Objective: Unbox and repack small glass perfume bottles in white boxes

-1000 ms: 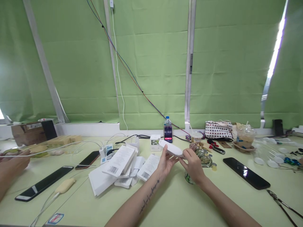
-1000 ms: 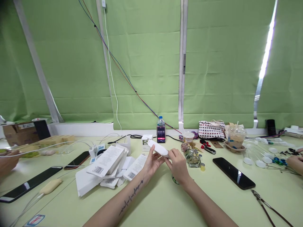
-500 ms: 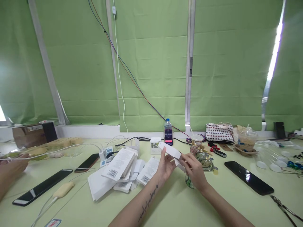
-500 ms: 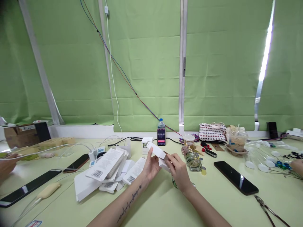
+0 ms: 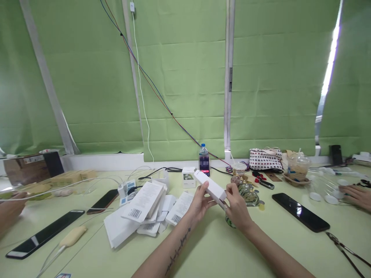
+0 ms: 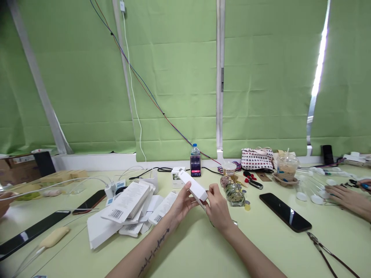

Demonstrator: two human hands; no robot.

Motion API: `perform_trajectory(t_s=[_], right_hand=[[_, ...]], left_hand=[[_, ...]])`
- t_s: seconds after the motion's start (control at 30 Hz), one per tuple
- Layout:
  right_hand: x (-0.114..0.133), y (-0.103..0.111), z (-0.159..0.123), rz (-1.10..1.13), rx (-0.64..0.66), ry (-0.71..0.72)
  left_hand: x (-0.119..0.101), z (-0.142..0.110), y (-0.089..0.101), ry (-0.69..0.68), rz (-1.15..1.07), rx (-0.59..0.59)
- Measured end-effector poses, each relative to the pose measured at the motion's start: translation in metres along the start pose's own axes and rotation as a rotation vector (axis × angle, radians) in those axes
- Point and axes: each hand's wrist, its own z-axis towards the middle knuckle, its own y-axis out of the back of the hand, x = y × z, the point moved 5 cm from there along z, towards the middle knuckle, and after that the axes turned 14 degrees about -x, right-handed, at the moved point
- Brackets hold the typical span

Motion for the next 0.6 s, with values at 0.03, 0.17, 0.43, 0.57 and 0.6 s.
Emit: perform_trajectory(t_s=[0.03, 0.17, 0.43, 0.57, 0.6], right_hand=[[-0.001, 0.001, 0.001, 0.013, -0.020, 0.001], [0.000, 0.010, 0.006, 0.091, -0.113, 0.063], [-0.002, 0.023, 0.020, 0.303, -0.153, -0.020], [-0.001, 0.021, 0.018, 0.313, -0.131, -0.031], [0.001, 0.020, 0.017, 0.300, -0.130, -0.012]], left_hand=[[0.000, -0.001, -0.002, 0.004, 0.002, 0.016], [-0.003, -0.006, -0.009, 0.018, -0.017, 0.028], [-0.043, 0.011, 0.008, -0.112, -0.098, -0.132], [-0.039, 0.018, 0.019, 0.025, -0.131, -0.141], [-0.035, 0.018, 0.018, 0.068, -0.133, -0.126]])
